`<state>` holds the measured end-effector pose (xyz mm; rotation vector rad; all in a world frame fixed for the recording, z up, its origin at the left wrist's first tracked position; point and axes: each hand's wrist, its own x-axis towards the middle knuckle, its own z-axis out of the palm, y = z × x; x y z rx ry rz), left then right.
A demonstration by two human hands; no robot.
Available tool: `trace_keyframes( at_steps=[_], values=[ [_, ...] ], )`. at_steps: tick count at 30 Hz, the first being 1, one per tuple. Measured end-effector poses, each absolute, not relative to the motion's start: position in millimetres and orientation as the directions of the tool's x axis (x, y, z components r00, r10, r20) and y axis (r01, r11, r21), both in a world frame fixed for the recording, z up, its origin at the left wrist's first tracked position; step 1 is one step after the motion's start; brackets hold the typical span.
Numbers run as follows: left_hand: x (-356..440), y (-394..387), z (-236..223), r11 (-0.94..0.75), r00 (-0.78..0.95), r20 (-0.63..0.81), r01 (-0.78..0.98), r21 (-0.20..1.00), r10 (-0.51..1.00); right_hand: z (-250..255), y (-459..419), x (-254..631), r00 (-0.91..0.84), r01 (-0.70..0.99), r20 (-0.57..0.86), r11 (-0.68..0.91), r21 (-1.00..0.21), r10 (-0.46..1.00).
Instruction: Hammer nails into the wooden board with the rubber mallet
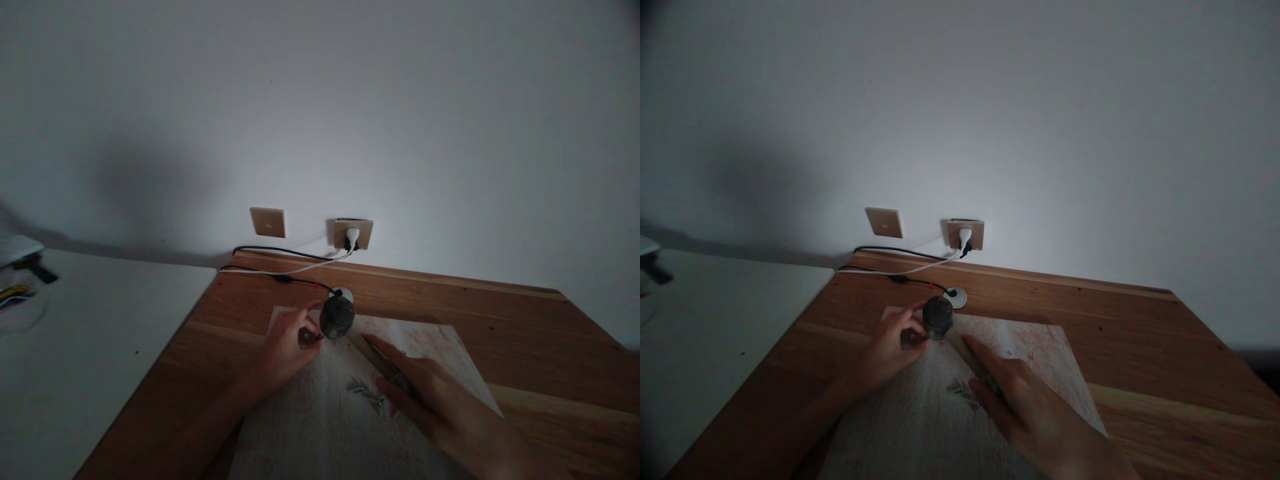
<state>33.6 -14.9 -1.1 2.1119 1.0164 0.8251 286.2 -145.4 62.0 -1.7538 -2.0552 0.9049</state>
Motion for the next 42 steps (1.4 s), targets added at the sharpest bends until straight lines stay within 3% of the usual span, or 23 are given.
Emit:
trace_keyframes(
  at_steps=[9, 15, 19, 42],
  values=[
    [35.8, -12.7, -5.0, -0.419, 0.482, 0.198, 0.410, 0.810, 0.854, 67.9, -145.4, 283.9, -0.257, 0.738, -0.113, 0.119, -0.664, 0.960],
    [33.3, -13.8, -9.5, -0.403, 0.464, 0.190, 0.418, 0.814, 0.865, 64.6, -146.3, 285.5, -0.247, 0.759, -0.173, 0.080, -0.646, 0.953],
    [32.4, -13.7, -10.5, -0.412, 0.461, 0.191, 0.444, 0.796, 0.866, 63.7, -145.9, 285.6, -0.248, 0.762, -0.211, 0.056, -0.645, 0.945],
    [33.0, -15.3, -6.8, -0.464, 0.489, 0.217, 0.469, 0.752, 0.845, 66.9, -147.1, 286.1, -0.227, 0.760, -0.117, 0.101, -0.642, 0.967]
  ],
)
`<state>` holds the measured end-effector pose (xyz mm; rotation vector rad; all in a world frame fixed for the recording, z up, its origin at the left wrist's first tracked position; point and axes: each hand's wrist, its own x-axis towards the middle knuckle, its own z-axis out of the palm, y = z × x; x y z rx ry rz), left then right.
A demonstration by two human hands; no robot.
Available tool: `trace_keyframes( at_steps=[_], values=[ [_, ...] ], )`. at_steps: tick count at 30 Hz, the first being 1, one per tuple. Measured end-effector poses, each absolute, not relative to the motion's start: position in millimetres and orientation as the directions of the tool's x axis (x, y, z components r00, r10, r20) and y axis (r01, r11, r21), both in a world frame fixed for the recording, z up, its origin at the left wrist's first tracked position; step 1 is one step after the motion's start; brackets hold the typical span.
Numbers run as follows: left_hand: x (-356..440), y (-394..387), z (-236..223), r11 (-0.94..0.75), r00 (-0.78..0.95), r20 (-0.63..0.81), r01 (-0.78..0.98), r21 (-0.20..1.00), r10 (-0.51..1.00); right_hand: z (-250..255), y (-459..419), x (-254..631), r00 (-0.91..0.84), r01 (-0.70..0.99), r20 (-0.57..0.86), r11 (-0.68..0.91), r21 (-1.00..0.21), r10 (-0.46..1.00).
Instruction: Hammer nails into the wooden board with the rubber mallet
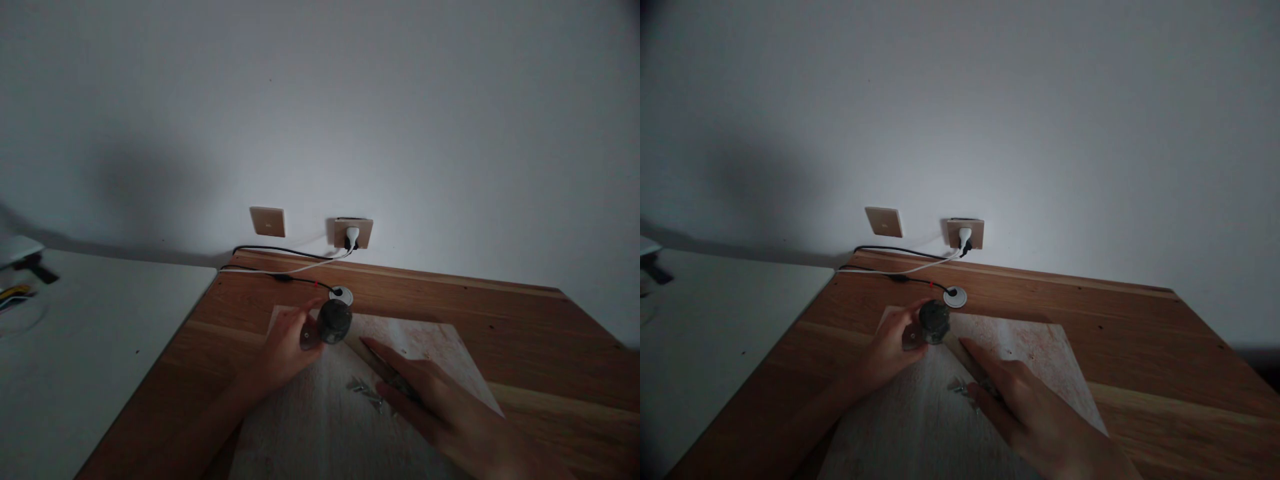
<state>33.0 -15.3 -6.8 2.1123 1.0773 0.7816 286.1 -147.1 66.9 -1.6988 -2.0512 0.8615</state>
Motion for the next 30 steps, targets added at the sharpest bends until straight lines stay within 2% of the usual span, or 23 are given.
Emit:
trace_keyframes(
  at_steps=[14, 19, 30],
  values=[
    [34.7, -15.0, -1.2, -0.488, 0.513, 0.238, 0.435, 0.757, 0.825, 61.1, -147.7, 287.5, -0.158, 0.803, -0.185, 0.017, -0.596, 0.970],
    [35.8, -14.4, -0.8, -0.440, 0.491, 0.198, 0.446, 0.780, 0.848, 62.6, -147.5, 285.9, -0.212, 0.767, -0.180, 0.050, -0.639, 0.961],
    [33.8, -14.0, -6.9, -0.448, 0.471, 0.221, 0.450, 0.772, 0.854, 63.2, -146.1, 283.4, -0.249, 0.754, -0.194, 0.064, -0.654, 0.949]
  ],
)
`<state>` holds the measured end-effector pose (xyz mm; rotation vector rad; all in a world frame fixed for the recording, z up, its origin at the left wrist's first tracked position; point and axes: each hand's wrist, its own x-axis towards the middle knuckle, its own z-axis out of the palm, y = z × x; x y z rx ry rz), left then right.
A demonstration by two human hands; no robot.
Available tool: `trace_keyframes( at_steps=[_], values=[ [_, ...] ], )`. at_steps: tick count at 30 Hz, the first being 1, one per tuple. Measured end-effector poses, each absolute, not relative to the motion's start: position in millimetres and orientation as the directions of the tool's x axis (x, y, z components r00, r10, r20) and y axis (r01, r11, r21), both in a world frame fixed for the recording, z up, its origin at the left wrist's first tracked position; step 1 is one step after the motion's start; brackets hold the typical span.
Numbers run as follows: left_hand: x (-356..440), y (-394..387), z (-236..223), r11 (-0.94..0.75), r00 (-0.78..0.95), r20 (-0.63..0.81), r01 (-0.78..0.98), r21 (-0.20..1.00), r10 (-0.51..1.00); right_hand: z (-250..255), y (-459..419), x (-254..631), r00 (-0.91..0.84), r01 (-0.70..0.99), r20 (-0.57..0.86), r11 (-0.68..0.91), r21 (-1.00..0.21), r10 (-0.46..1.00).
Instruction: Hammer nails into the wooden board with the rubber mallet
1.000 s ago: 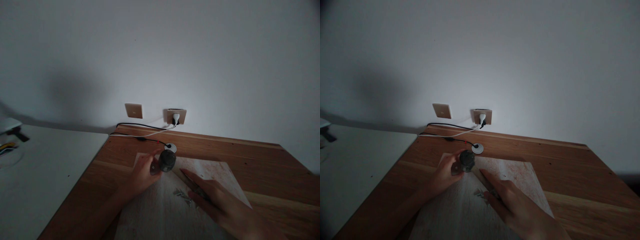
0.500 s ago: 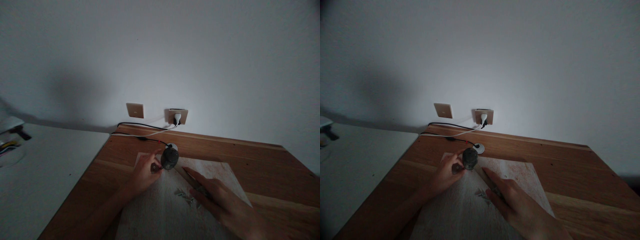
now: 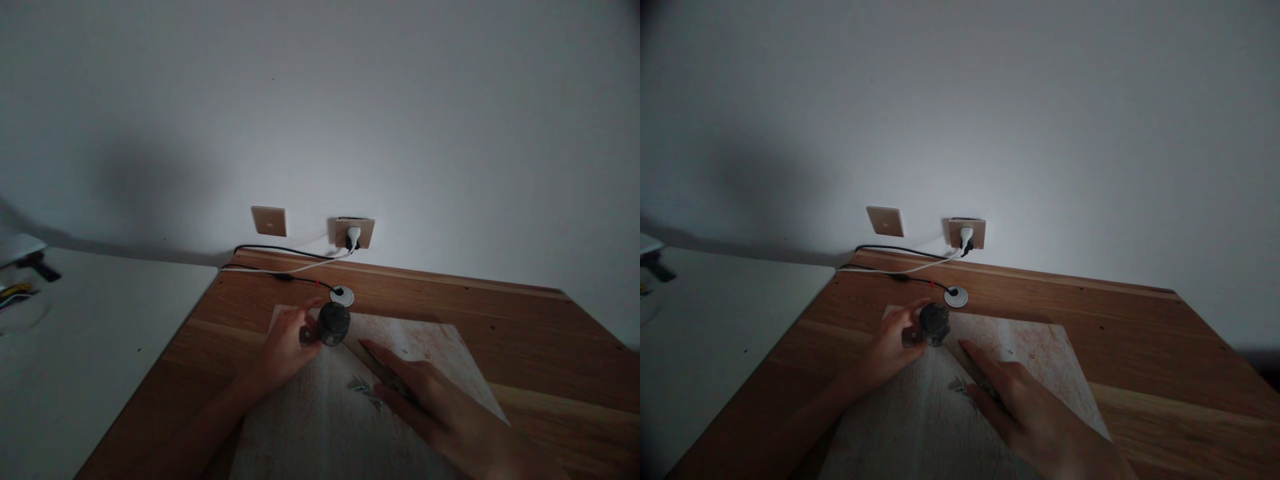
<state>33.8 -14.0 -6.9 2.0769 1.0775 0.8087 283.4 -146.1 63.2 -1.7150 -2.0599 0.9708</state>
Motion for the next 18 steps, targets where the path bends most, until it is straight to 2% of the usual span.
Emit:
trace_keyframes(
  at_steps=[6, 14, 18],
  values=[
    [35, -14, -5, -0.478, 0.488, 0.242, 0.444, 0.758, 0.838, 67, -145, 283, -0.257, 0.753, -0.164, 0.091, -0.651, 0.952],
    [34, -16, -8, -0.570, 0.516, 0.326, 0.434, 0.698, 0.792, 66, -148, 294, -0.167, 0.801, -0.128, 0.059, -0.595, 0.978],
    [29, -15, -8, -0.576, 0.437, 0.396, 0.442, 0.688, 0.808, 75, -148, 303, -0.119, 0.811, -0.098, 0.040, -0.583, 0.988]
  ],
)
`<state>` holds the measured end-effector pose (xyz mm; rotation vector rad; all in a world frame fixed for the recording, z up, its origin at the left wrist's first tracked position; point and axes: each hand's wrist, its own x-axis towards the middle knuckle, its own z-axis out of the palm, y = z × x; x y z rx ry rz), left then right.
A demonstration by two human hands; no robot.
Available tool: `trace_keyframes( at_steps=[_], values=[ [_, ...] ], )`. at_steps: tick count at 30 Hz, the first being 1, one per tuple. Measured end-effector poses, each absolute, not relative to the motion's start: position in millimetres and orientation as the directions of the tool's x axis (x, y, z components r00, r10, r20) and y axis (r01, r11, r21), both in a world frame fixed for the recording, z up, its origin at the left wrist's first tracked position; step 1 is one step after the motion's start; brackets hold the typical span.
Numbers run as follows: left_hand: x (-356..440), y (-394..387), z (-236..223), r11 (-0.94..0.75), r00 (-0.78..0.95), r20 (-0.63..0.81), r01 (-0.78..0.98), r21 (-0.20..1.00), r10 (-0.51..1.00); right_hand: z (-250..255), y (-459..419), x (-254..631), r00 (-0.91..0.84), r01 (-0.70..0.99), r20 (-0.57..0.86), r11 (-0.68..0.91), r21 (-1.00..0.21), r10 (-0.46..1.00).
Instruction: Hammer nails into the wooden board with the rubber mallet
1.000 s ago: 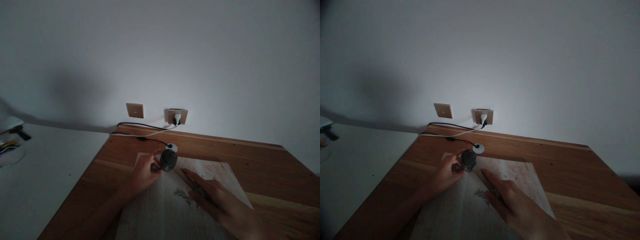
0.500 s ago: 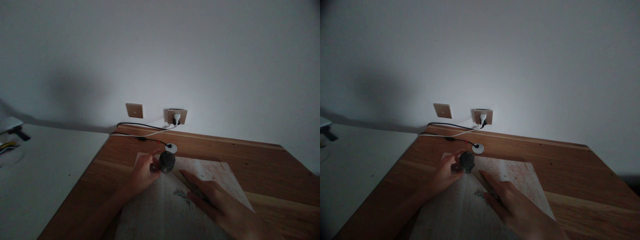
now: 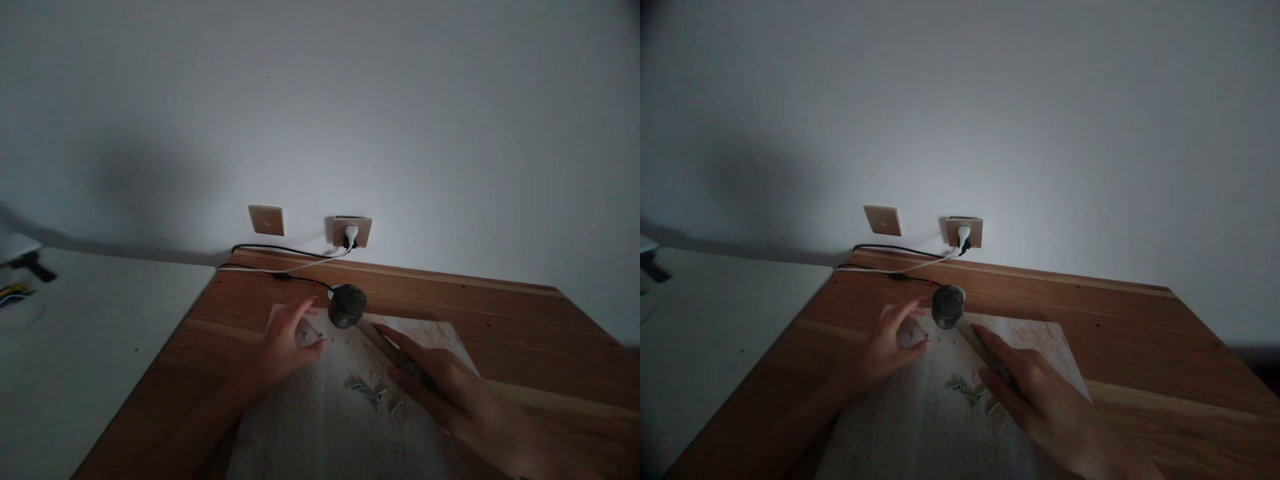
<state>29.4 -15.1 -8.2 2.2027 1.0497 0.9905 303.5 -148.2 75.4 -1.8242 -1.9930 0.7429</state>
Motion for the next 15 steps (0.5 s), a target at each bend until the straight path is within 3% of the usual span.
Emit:
trace_keyframes(
  at_steps=[3, 6, 10, 15],
  values=[
    [27, -20, 2, -0.643, 0.362, 0.531, 0.422, 0.639, 0.766, 84, -147, 311, -0.133, 0.792, -0.074, 0.061, -0.607, 0.988],
    [33, -36, 17, -0.799, 0.549, 0.583, 0.359, 0.483, 0.599, 88, -144, 315, -0.136, 0.754, -0.031, 0.083, -0.652, 0.990],
    [49, -62, 30, -0.934, 0.865, 0.370, 0.266, 0.237, 0.340, 91, -141, 313, -0.120, 0.754, -0.055, 0.055, -0.654, 0.991],
    [64, -79, 36, -0.961, 0.925, 0.260, 0.270, 0.059, 0.275, 94, -142, 310, -0.141, 0.750, -0.002, 0.105, -0.653, 0.990]
  ],
)
